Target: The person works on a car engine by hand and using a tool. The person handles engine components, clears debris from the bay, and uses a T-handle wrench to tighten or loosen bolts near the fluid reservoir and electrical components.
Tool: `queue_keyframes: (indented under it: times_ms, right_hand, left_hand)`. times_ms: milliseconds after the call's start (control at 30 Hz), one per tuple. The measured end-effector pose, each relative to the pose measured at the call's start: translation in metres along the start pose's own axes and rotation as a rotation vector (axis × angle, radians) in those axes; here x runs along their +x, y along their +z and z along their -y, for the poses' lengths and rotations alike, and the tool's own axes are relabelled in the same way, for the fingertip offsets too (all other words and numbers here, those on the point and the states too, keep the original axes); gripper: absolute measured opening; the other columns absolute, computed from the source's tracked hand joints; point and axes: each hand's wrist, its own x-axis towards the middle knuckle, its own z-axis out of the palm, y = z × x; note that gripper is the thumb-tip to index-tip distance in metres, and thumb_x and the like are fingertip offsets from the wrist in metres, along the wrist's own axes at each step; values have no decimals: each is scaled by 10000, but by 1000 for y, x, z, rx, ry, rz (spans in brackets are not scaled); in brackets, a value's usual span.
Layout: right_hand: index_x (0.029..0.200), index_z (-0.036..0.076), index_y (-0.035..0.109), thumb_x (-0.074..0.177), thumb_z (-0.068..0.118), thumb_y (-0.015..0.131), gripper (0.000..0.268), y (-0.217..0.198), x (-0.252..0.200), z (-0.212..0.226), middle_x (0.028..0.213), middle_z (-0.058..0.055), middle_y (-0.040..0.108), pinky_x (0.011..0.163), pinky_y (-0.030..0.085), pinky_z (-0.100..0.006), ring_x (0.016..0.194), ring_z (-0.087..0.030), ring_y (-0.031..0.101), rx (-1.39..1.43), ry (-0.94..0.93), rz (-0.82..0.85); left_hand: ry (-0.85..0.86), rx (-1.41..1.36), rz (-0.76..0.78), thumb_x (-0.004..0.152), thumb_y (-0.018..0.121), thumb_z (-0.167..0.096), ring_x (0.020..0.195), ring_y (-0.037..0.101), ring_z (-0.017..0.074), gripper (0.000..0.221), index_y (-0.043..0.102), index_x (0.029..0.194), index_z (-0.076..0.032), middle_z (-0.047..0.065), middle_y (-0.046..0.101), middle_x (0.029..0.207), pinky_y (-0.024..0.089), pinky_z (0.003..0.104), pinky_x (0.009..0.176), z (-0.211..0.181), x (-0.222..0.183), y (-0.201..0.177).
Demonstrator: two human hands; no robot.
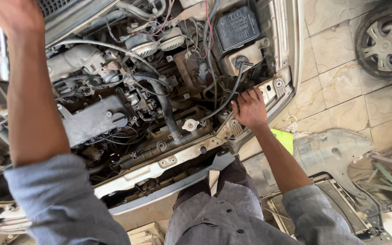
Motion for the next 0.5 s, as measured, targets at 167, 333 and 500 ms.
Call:
queue_keyframes:
  times_ms: [167, 333, 500]
  right_hand:
    - [859, 34, 749, 955, 319, 637, 322, 0, -1, -1, 952, -119, 695, 1159, 376, -467, 1063, -269, 614, 7, 10, 16]
    - [878, 31, 749, 952, 316, 640, 314, -5, 1, 1, 952, -116, 690, 1165, 374, -470, 1069, -269, 615, 29, 20, 13]
    - [886, 25, 745, 949, 294, 648, 293, -11, 4, 3, 957, -123, 689, 1163, 376, -477, 1075, -279, 615, 58, 19, -15]
  left_hand:
    - [-42, -174, -290, 1145, 431, -108, 597, 364, 122, 250, 644, 1158, 22, 103, 585, 796, 246, 337, 545, 0, -27, -28]
    - [-167, -791, -511, 1166, 436, -97, 549, 419, 100, 238, 645, 1210, 8, 98, 635, 778, 281, 306, 502, -56, -75, -56]
    - [-540, -1603, -507, 1120, 518, -2, 974, 768, 193, 279, 574, 1374, -102, 114, 753, 1083, 668, 312, 793, -185, -121, -77]
